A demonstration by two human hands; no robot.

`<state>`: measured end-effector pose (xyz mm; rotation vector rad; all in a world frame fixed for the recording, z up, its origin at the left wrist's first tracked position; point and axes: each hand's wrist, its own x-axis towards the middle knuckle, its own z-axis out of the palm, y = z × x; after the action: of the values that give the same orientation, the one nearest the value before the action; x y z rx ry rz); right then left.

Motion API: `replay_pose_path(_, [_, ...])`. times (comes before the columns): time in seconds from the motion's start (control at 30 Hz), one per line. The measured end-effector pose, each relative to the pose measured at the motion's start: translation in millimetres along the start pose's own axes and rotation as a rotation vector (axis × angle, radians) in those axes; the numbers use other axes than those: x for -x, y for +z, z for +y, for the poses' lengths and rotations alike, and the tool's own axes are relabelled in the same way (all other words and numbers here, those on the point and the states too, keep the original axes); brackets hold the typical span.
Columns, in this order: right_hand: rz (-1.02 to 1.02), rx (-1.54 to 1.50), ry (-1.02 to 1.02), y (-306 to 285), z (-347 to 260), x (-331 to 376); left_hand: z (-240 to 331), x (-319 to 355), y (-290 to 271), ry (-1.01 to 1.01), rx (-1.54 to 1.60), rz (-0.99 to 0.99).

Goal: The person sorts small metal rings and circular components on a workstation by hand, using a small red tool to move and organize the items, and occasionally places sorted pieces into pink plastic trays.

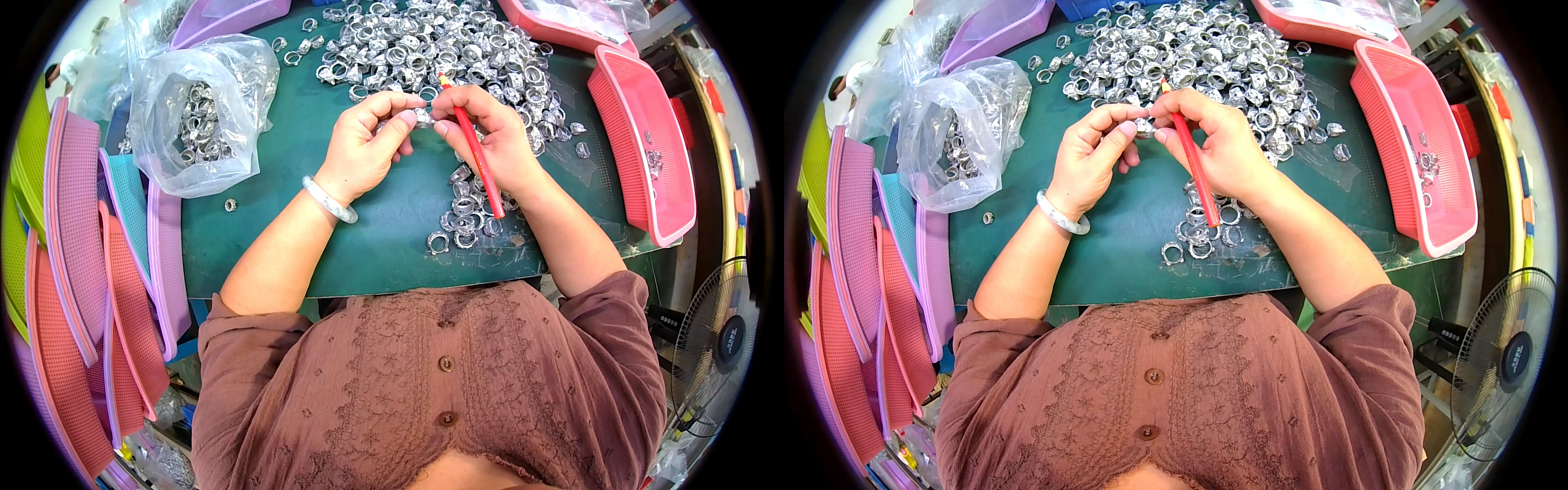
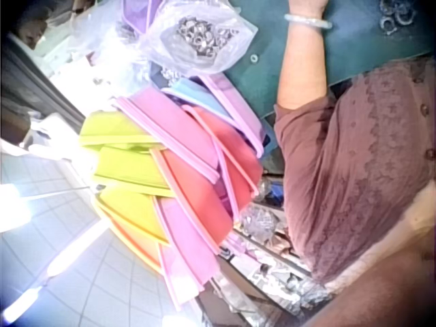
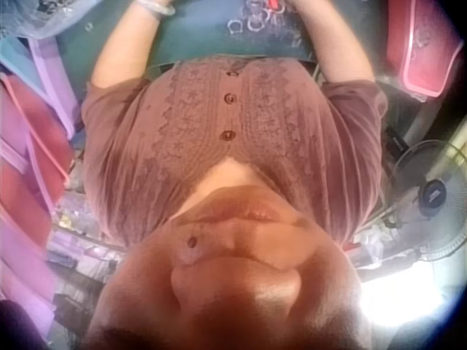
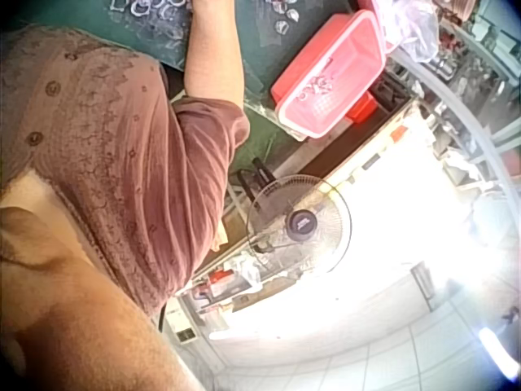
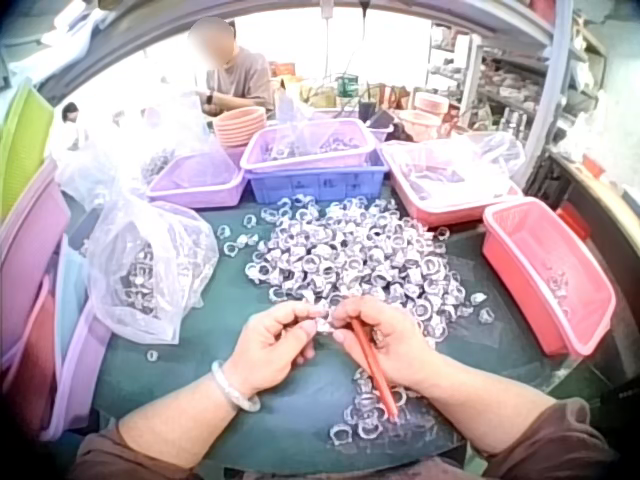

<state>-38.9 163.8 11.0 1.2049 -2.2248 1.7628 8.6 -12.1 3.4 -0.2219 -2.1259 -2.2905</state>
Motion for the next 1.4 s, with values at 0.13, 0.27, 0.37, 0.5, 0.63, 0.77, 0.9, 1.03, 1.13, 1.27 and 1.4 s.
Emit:
replay_pose_path(0.13, [-0.008,-0.012,-0.004,0,0,0,-3,-2,-2,-0.001,-0.007,-0.030])
replay_pose_path(0.27, [-0.006,-0.019,-0.008,0,0,0,-5,-3,-1,-0.022,0.002,-0.013])
replay_pose_path(0.37, [0.001,-0.018,-0.007,1,-2,0,-5,-3,-1,-0.031,-0.009,-0.016])
replay_pose_path(0.5, [-0.001,-0.015,-0.011,1,-1,0,-6,-2,-2,-0.029,-0.014,-0.022])
replay_pose_path(0.63, [0.006,-0.014,-0.006,1,-1,1,-7,-3,-1,-0.038,0.007,-0.030])
replay_pose_path(0.77, [0.004,-0.005,0.005,0,-1,1,-3,-4,-3,-0.136,0.067,-0.043])
replay_pose_path(0.9, [0.022,-0.069,0.013,2,0,1,-1,-5,-5,-0.268,0.211,-0.047])
replay_pose_path(1.03, [0.027,-0.085,0.017,3,2,2,1,-6,-5,-0.365,0.318,-0.064])
replay_pose_path(1.13, [0.006,-0.071,0.049,2,0,2,1,-6,-6,-0.377,0.333,-0.056])
replay_pose_path(1.27, [0.020,-0.073,0.033,3,2,2,4,-5,-5,-0.383,0.331,-0.063])
replay_pose_path(1.4, [0.002,-0.052,0.046,2,0,1,4,-5,-5,-0.393,0.335,-0.061])
